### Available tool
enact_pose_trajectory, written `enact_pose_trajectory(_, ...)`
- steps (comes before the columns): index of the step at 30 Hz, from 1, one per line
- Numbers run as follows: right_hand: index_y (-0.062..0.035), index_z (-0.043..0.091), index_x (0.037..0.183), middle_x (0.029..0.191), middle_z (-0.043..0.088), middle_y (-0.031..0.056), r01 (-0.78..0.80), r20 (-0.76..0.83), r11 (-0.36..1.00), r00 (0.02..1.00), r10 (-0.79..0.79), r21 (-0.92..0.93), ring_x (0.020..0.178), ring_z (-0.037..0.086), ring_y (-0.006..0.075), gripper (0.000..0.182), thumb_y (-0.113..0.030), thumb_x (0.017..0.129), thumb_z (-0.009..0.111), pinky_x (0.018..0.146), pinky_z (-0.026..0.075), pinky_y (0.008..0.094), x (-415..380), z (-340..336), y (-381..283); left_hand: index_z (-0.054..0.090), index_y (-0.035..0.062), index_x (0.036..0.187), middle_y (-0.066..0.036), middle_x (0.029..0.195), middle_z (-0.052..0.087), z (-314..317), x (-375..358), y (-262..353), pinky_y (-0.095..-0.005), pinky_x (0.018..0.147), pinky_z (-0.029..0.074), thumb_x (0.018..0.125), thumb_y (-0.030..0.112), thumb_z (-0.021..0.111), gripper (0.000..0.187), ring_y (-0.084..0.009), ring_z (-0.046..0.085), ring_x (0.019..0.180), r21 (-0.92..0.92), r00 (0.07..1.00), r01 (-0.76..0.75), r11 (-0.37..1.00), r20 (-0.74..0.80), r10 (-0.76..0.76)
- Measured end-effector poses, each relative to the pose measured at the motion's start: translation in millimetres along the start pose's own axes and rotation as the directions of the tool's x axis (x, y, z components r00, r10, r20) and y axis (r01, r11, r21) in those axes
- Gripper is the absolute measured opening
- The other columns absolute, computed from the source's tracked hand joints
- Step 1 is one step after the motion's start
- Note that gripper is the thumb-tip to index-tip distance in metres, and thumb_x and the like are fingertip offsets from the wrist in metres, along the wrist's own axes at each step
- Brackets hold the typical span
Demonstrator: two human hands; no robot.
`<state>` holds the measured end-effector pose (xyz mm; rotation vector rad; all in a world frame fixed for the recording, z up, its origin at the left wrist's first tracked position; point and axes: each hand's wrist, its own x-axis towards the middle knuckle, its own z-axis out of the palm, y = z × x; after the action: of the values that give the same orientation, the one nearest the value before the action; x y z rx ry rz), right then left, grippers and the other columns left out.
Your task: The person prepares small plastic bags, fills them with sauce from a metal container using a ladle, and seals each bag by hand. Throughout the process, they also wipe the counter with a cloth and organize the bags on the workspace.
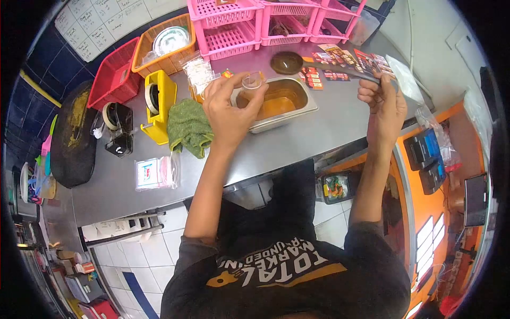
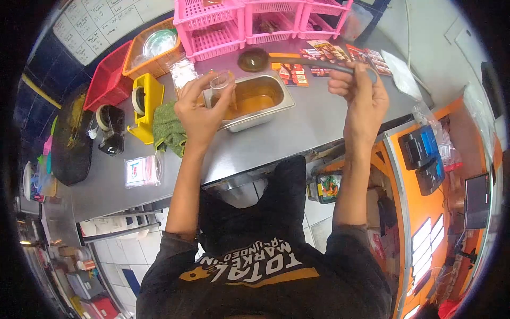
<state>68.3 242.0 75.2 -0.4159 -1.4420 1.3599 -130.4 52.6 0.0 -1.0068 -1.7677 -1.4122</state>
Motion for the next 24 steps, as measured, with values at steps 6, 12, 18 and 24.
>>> enact_pose_trajectory(6, 0.0053, 0.063, 0.112, 0.086, 0.073, 0.0186, -0.191, 0.177, 0.962, 0.958, 0.225, -0.194, 0.07, 0.071, 0.0202, 0.029, -0.022, 0.104, 0.059, 0.065, 0.059, 0.0304, -6.2, 4.9, 31.3, 0.078, 0.007, 0.099, -0.01, 0.086, 0.069, -7.7, 3.3, 9.8, -0.0398, 0.082, 0.049, 0.069, 0.021, 0.092, 0.036, -0.0275, 0.065, 0.083, -0.035, 0.998, -0.008, 0.999, -0.068, 0.006)
enact_pose_trajectory(12, 0.0091, 0.058, 0.125, 0.098, 0.071, 0.0166, 0.385, 0.247, 0.483, 0.913, -0.325, -0.786, 0.092, 0.067, 0.019, 0.045, -0.016, 0.09, 0.075, 0.082, 0.054, 0.0332, -55.1, 25.2, 11.6, 0.078, 0.006, 0.099, -0.005, 0.085, 0.072, -46.0, -0.7, 43.2, -0.0402, 0.089, 0.05, 0.069, 0.021, 0.093, 0.037, -0.0225, 0.066, 0.082, 0.105, 0.978, -0.174, 0.979, -0.095, 0.184)
enact_pose_trajectory(18, 0.004, 0.065, 0.117, 0.105, 0.069, 0.0034, -0.667, 0.685, 0.745, 0.539, 0.49, -0.007, 0.095, 0.062, 0.0074, 0.021, -0.012, 0.103, 0.062, 0.084, 0.05, 0.0244, -154.8, 39.2, 0.4, 0.078, 0.0071, 0.103, -0.001, 0.088, 0.075, -100.0, -67.8, 86.7, -0.0416, 0.098, 0.045, 0.065, 0.022, 0.094, 0.044, -0.0165, 0.067, 0.082, 0.329, 0.978, -0.087, 0.94, 0.207, 0.018)
enact_pose_trajectory(24, 0.0019, 0.064, 0.113, 0.104, 0.068, 0.0042, -0.853, 0.684, 0.521, 0.389, 0.618, 0.014, 0.095, 0.063, 0.0081, 0.017, -0.012, 0.104, 0.062, 0.085, 0.051, 0.0247, -206.1, 32.3, 38.6, 0.075, 0.0045, 0.11, -0.001, 0.091, 0.075, -120.6, -141.2, 95.2, -0.0464, 0.103, 0.041, 0.066, 0.015, 0.09, 0.047, -0.0174, 0.067, 0.09, 0.303, 0.927, 0.087, 0.949, 0.324, -0.189)
